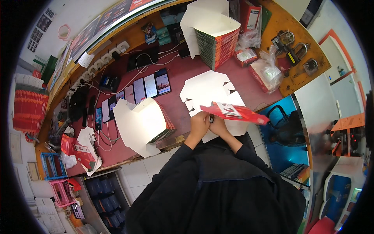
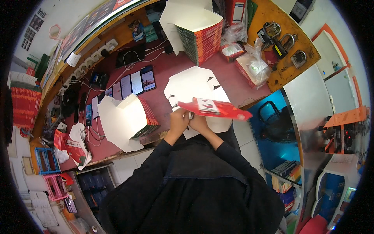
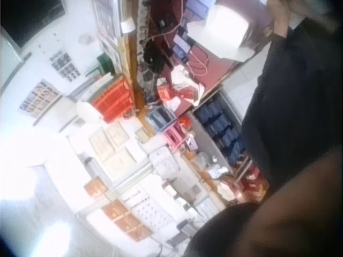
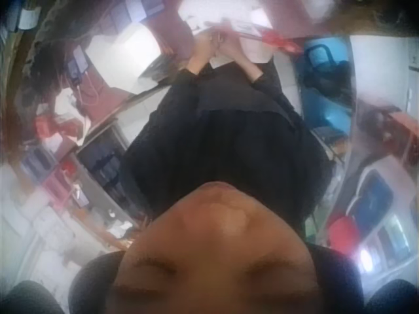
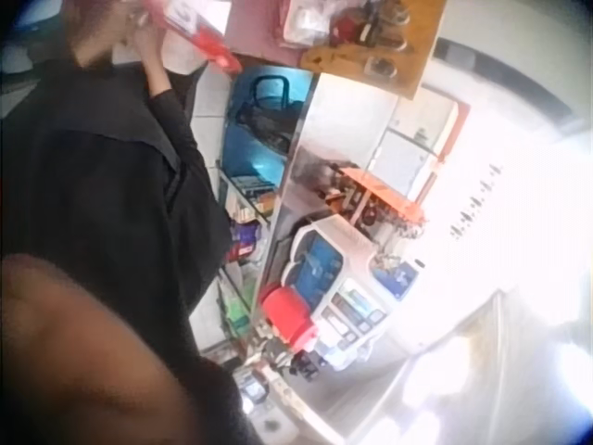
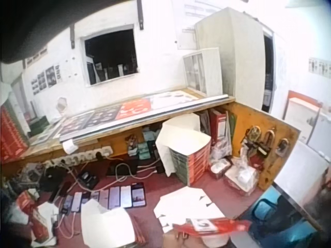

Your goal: The person assembles cardboard food containers by hand on a counter. They fold the flaps of the white and red cardboard sheets to create several open-topped boxes, placing each completed box on a stack.

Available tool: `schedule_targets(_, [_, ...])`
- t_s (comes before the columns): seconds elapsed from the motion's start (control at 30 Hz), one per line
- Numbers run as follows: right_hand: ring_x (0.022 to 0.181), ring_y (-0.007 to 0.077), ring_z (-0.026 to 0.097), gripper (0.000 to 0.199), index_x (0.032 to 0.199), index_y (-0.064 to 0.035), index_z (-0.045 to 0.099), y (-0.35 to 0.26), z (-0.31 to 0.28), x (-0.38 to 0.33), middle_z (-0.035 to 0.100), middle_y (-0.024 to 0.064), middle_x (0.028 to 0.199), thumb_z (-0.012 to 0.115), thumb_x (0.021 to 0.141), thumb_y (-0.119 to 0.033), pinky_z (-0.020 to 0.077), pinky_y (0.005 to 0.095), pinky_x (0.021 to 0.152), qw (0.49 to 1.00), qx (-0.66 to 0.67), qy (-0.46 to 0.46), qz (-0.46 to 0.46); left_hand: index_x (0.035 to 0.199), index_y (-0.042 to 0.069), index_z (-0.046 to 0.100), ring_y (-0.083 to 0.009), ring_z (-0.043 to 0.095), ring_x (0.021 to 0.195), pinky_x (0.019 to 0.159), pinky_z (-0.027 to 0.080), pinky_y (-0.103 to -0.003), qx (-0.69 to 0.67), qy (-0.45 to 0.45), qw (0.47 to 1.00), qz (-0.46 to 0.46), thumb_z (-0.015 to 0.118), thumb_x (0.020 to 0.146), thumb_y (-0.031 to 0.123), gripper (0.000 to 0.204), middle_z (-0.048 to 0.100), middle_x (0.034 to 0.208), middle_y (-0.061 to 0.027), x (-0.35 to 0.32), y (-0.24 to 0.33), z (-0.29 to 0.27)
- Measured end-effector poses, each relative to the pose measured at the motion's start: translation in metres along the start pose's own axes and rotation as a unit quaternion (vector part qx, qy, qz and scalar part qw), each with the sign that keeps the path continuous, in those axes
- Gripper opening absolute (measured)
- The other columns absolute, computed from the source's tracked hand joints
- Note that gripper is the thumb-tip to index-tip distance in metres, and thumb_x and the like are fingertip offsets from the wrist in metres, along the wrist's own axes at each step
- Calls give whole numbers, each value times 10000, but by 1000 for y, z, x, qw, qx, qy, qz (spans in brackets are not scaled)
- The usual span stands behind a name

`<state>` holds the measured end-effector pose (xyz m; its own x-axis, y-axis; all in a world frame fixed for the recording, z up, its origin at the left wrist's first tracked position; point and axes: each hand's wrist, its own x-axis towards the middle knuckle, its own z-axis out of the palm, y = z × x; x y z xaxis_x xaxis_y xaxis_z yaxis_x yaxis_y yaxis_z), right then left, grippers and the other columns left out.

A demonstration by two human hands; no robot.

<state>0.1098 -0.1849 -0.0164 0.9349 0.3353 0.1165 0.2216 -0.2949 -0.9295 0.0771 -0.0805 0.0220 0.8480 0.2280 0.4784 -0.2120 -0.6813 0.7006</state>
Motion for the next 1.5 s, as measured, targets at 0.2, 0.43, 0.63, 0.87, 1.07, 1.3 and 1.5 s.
schedule_targets(0.2, [979,325,567,312,1039,-43,576,12,3,-4,600,170,1015,645,738,-89,449,433,811,983,-173,-56,-27,838,-7,653,-333,630,615,528,483,-370,-91,-13,988,-127,606,740,37,118,616,696,-206,-6,1,-7])
schedule_targets(0.43, [736,429,605,499,1195,40,359,-30,-9,1,583,237,654,583,781,-124,473,452,631,986,-132,-95,29,856,37,667,-381,610,767,666,478,-428,1,-41,989,-142,545,825,129,156,636,825,-204,-13,4,-6])
schedule_targets(0.63, [812,410,613,496,1181,9,364,-3,11,1,576,254,914,608,794,-182,502,468,678,880,-389,-263,74,929,23,660,-370,619,792,704,478,-407,7,-269,934,-234,529,851,138,191,644,876,-202,-40,-25,-20])
schedule_targets(0.87, [672,429,615,330,1124,3,409,-33,27,18,625,231,809,456,801,-39,482,511,606,915,-376,-136,-51,1134,16,564,-345,551,1032,897,417,-438,181,129,973,-56,566,796,63,342,601,1054,-151,-43,12,-147])
schedule_targets(1.07, [740,349,631,396,1109,-94,519,-206,71,42,650,136,876,580,718,-96,497,421,637,828,-182,-382,-369,934,24,576,-329,562,936,928,383,-462,234,59,960,-140,560,777,60,162,603,887,-144,-75,-22,-165])
schedule_targets(1.3, [686,378,636,399,1094,-77,512,-219,125,45,635,179,709,599,706,-121,503,437,609,723,-211,-518,-404,913,22,608,-369,577,750,736,435,-471,279,76,949,-128,641,694,49,223,606,779,-176,-97,-47,-156])
schedule_targets(1.5, [706,353,644,428,1152,-101,493,-191,130,50,650,166,749,595,741,-160,504,424,599,683,-308,-508,-425,859,26,626,-306,581,746,751,457,-407,231,84,969,-19,612,688,-18,177,606,764,-116,-95,-44,-169])
